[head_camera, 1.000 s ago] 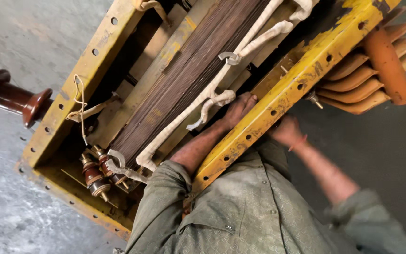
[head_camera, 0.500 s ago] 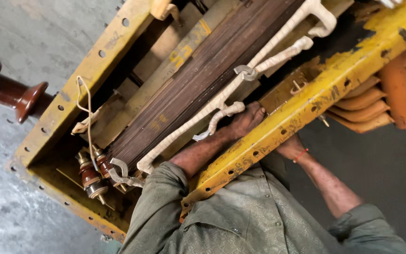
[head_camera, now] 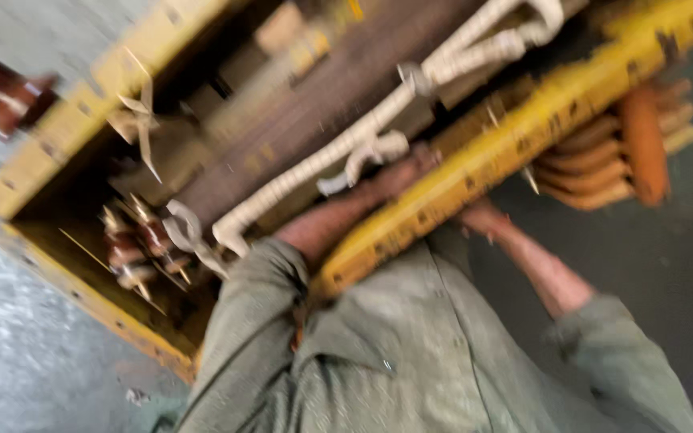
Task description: The person installs ceramic insulators onto a yellow metal frame of an electrical transformer. They pick up insulators, align them with threaded studs, and screw them on by hand, repeating the process for multiple units.
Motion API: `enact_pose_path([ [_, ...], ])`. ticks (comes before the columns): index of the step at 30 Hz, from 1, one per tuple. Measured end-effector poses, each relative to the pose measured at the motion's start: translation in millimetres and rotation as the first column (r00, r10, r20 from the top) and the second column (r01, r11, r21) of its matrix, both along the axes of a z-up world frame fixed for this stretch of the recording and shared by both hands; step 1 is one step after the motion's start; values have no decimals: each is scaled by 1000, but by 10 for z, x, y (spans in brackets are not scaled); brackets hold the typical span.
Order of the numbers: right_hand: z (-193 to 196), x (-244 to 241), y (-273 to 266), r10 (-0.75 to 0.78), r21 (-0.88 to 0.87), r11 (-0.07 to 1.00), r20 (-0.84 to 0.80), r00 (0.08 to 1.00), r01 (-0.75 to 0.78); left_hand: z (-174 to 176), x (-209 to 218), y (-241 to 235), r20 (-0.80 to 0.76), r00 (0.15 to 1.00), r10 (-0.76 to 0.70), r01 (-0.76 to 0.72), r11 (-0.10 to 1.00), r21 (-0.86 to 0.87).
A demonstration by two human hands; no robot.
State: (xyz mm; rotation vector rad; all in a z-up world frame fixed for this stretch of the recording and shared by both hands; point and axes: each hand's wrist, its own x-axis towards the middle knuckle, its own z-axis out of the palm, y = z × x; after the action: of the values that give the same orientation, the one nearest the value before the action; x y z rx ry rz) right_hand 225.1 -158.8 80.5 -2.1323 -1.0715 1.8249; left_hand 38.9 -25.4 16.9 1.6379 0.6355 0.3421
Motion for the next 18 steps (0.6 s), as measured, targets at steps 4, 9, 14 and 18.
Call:
enact_pose_path([
  [4,-38,94,-285,-385,-19,902,-487,784,431,-131,-58,-86,-93,991,95,-117,955,-271],
  [9,-89,327,-979,-690,301,599,-276,669,742,-200,-52,-105,168,982,87,-25,939,-343],
  [14,-190,1,-2109,-888,181,446,-34,458,877,-119,-231,-237,133,955,265,-157,834,-529],
  [18,-394,-556,-2705,-868,213,495,96,487,842,-106,-275,-171,152,953,261,-120,789,-602],
])
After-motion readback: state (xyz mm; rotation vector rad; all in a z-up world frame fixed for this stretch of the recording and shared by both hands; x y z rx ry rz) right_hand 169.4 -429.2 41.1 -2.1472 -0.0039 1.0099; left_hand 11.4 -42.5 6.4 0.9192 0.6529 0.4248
